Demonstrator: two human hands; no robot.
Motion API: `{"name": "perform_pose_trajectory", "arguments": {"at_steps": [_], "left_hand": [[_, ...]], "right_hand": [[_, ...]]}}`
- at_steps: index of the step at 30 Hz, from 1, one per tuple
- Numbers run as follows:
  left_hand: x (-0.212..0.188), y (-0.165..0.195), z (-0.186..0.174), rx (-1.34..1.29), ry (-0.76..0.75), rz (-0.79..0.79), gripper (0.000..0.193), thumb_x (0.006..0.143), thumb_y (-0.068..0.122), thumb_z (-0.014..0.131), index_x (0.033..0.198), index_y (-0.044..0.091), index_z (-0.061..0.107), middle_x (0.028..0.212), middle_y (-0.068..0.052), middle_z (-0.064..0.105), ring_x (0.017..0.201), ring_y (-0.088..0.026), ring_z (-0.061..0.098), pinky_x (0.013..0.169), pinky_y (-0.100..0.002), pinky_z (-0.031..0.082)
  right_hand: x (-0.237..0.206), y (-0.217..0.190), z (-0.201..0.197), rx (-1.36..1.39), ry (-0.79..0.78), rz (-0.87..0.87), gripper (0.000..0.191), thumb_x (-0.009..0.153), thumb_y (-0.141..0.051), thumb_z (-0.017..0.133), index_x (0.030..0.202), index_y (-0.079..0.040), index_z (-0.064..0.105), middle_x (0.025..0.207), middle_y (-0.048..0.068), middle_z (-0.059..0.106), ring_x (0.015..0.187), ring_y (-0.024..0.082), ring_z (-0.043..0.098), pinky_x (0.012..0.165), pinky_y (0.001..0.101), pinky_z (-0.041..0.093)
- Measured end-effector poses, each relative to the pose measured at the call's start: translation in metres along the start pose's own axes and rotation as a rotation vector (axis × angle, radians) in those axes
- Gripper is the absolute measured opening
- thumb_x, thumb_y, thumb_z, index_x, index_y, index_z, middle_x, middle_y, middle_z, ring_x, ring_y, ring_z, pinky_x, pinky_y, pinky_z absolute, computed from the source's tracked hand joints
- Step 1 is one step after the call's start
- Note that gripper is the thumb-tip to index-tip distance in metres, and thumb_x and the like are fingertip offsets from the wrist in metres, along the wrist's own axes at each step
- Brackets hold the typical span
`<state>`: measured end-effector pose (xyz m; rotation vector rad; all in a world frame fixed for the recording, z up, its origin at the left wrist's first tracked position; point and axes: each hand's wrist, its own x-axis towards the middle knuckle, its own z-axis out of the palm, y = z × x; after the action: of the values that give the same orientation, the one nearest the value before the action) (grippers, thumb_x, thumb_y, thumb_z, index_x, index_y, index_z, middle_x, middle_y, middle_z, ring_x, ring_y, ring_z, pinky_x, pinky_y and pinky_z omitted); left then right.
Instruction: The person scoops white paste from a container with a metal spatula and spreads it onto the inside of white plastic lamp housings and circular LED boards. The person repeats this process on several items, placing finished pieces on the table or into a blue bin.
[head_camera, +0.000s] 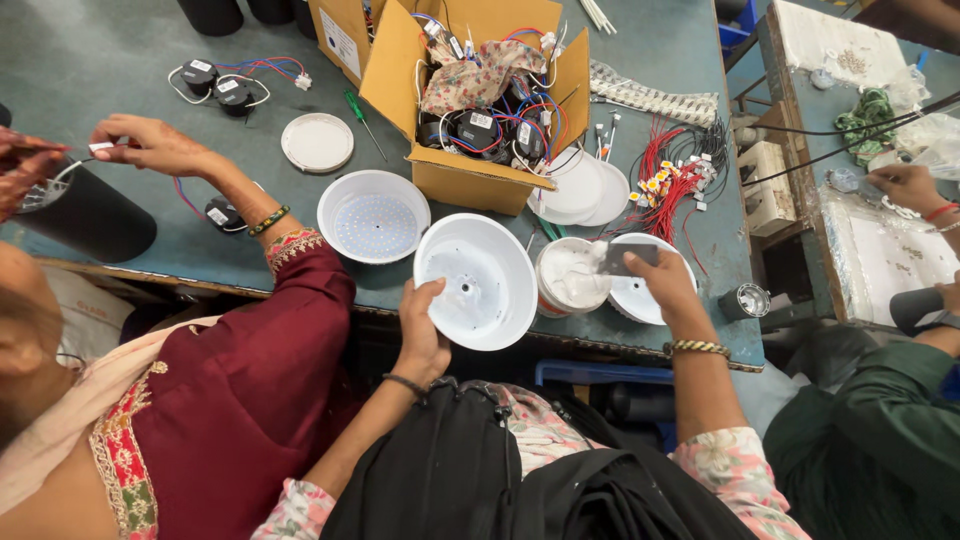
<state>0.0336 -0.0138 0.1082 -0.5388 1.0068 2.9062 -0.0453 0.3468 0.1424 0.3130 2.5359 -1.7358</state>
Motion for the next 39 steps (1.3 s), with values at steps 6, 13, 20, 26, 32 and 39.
{"name": "perform_pose_trajectory", "arguments": {"at_steps": [6, 13, 20, 26, 32, 39], "left_hand": [[0.0, -0.002, 0.014, 0.033, 0.0, -0.058, 0.044, 0.091, 0.027, 0.065, 0.127, 0.004, 0.053, 0.115, -0.013, 0.066, 0.104, -0.023, 0.068, 0.089, -0.04, 0.057], [-0.008, -0.027, 0.031, 0.001, -0.104, 0.038, 0.046, 0.098, 0.032, 0.064, 0.131, 0.004, 0.05, 0.116, -0.01, 0.064, 0.104, -0.018, 0.065, 0.091, -0.036, 0.053], [-0.01, -0.039, 0.031, 0.135, -0.227, 0.285, 0.046, 0.102, 0.029, 0.066, 0.135, 0.002, 0.049, 0.118, -0.008, 0.063, 0.105, -0.014, 0.058, 0.096, -0.031, 0.048], [-0.007, -0.037, 0.029, 0.151, -0.254, 0.295, 0.055, 0.097, 0.033, 0.071, 0.136, 0.003, 0.047, 0.119, -0.007, 0.062, 0.108, -0.013, 0.059, 0.097, -0.03, 0.048], [-0.002, -0.037, 0.021, 0.095, -0.281, 0.29, 0.062, 0.097, 0.041, 0.071, 0.14, 0.002, 0.048, 0.123, -0.006, 0.06, 0.11, -0.013, 0.057, 0.097, -0.03, 0.047], [0.011, -0.028, 0.013, 0.032, -0.338, 0.221, 0.066, 0.099, 0.053, 0.061, 0.14, 0.003, 0.047, 0.125, -0.008, 0.061, 0.113, -0.016, 0.059, 0.099, -0.033, 0.049]], "right_hand": [[-0.018, -0.051, -0.004, 0.1, -0.069, -0.151, 0.027, 0.097, -0.016, 0.068, 0.117, 0.003, 0.07, 0.105, 0.002, 0.074, 0.091, 0.007, 0.064, 0.084, 0.0275, 0.051], [-0.033, -0.073, 0.076, -0.242, -0.185, -0.284, 0.031, 0.092, -0.025, 0.072, 0.105, 0.002, 0.073, 0.087, 0.009, 0.075, 0.078, 0.012, 0.062, 0.073, 0.0326, 0.052], [-0.031, -0.093, 0.13, -0.43, -0.059, -0.408, 0.029, 0.093, -0.026, 0.066, 0.098, 0.002, 0.072, 0.071, 0.017, 0.069, 0.059, 0.026, 0.064, 0.06, 0.0402, 0.049], [-0.046, -0.115, 0.148, -0.423, -0.148, -0.296, 0.029, 0.095, -0.026, 0.066, 0.097, 0.002, 0.072, 0.065, 0.018, 0.067, 0.053, 0.028, 0.059, 0.056, 0.0416, 0.046], [-0.071, -0.133, 0.161, -0.385, -0.197, -0.503, 0.03, 0.091, -0.015, 0.066, 0.118, -0.003, 0.071, 0.09, 0.017, 0.072, 0.065, 0.029, 0.066, 0.061, 0.0391, 0.051], [-0.093, -0.131, 0.163, -0.501, -0.28, -0.866, 0.037, 0.086, -0.004, 0.065, 0.123, -0.003, 0.068, 0.115, 0.016, 0.072, 0.1, 0.036, 0.067, 0.085, 0.0434, 0.053]]}}
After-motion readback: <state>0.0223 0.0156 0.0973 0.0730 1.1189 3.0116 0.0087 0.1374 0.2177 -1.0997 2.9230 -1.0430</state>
